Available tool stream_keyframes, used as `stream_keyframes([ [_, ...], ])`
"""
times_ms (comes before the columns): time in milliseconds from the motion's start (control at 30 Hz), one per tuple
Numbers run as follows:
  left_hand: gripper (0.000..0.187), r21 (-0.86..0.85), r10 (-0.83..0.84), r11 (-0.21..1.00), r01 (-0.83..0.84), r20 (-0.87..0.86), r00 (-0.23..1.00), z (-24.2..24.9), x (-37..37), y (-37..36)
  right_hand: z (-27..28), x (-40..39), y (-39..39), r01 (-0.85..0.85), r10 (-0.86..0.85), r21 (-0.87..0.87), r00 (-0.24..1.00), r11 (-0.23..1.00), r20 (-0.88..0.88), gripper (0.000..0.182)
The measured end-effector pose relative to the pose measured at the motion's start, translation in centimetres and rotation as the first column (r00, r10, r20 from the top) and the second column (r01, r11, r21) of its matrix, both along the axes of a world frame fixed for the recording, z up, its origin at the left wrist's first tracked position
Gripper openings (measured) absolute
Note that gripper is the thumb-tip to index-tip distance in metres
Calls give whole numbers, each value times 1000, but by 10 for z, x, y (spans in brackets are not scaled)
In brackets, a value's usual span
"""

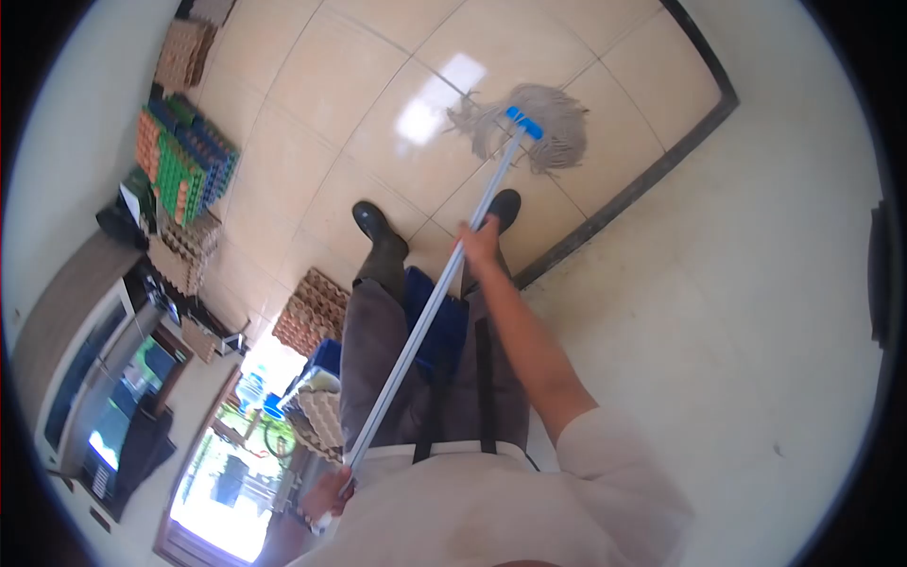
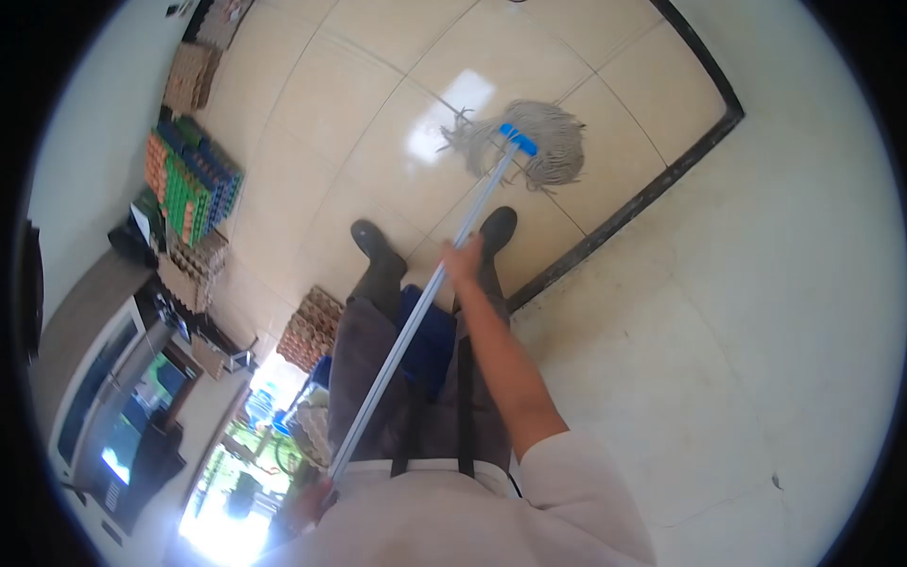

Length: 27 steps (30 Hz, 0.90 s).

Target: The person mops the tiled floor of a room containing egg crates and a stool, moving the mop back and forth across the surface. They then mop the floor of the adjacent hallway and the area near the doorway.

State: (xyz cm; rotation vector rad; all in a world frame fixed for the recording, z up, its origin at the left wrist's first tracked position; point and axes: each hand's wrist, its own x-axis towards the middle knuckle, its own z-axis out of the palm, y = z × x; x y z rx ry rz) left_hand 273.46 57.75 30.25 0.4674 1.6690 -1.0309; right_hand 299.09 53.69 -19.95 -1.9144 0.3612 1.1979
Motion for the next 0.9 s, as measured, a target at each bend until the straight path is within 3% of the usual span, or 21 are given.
stream_keyframes([
  [33, 60, 14, 43, 999, -43, 38, 998, -8, -10, -8, -10, 7, -9, 44, -48, 72, 998, 996, 52, 43],
  [67, 63, -8, -119, 993, 120, 84, 989, -29, 15, 5, 25, 33, 7, 141, -139, 128, 990, 982, -26, 44],
  [133, 67, -72, -176, 978, 196, 222, 959, -64, 59, 44, 77, 51, 33, 223, -220, 26, 972, 974, -81, 42],
  [200, 58, -101, 95, 993, -54, 466, 879, -109, 60, 64, 111, 58, 54, 210, -210, 35, 978, 977, 6, 31],
  [267, 47, -421, 562, 821, -385, 480, 674, -138, 48, 82, 85, 72, 58, 132, -145, 99, 980, 986, 133, 22],
  [367, 40, -569, 771, 629, -530, 369, 518, -141, -14, 135, 60, 30, 100, 236, -232, -59, 970, 970, 79, 30],
  [400, 39, -602, 788, 598, -529, 321, 525, -147, -58, 145, 38, -4, 103, 183, -172, -87, 977, 979, 124, 30],
  [433, 39, -673, 769, 586, -450, 289, 570, -153, -112, 149, 56, -46, 117, 96, -85, -82, 988, 992, 131, 26],
  [500, 40, -490, 529, 812, -318, 388, 755, -118, -179, 173, 69, -142, 140, 159, -146, -79, 977, 984, 153, 23],
  [533, 41, -208, 300, 950, -231, 412, 861, -65, -197, 182, 99, -187, 156, 81, -67, -149, 993, 986, 96, 25],
  [600, 39, -187, 456, 890, -416, 331, 826, -7, -242, 197, 129, -274, 183, -105, 100, -187, 994, 977, -37, 27],
  [667, 38, -233, 718, 694, -681, 152, 679, 35, -274, 220, 155, -345, 209, -90, 72, -250, 994, 964, -79, 26],
  [800, 33, -364, 677, 726, -584, 231, 698, 14, -296, 246, 184, -338, 256, -151, 118, -322, 986, 935, -120, 23],
  [833, 33, -236, 487, 874, -426, 430, 761, -10, -295, 238, 161, -323, 254, -212, 208, -324, 977, 922, -47, 25],
  [900, 34, -179, 434, 898, -401, 509, 743, -58, -276, 238, 82, -276, 240, -308, 352, -269, 927, 912, 131, 25],
])
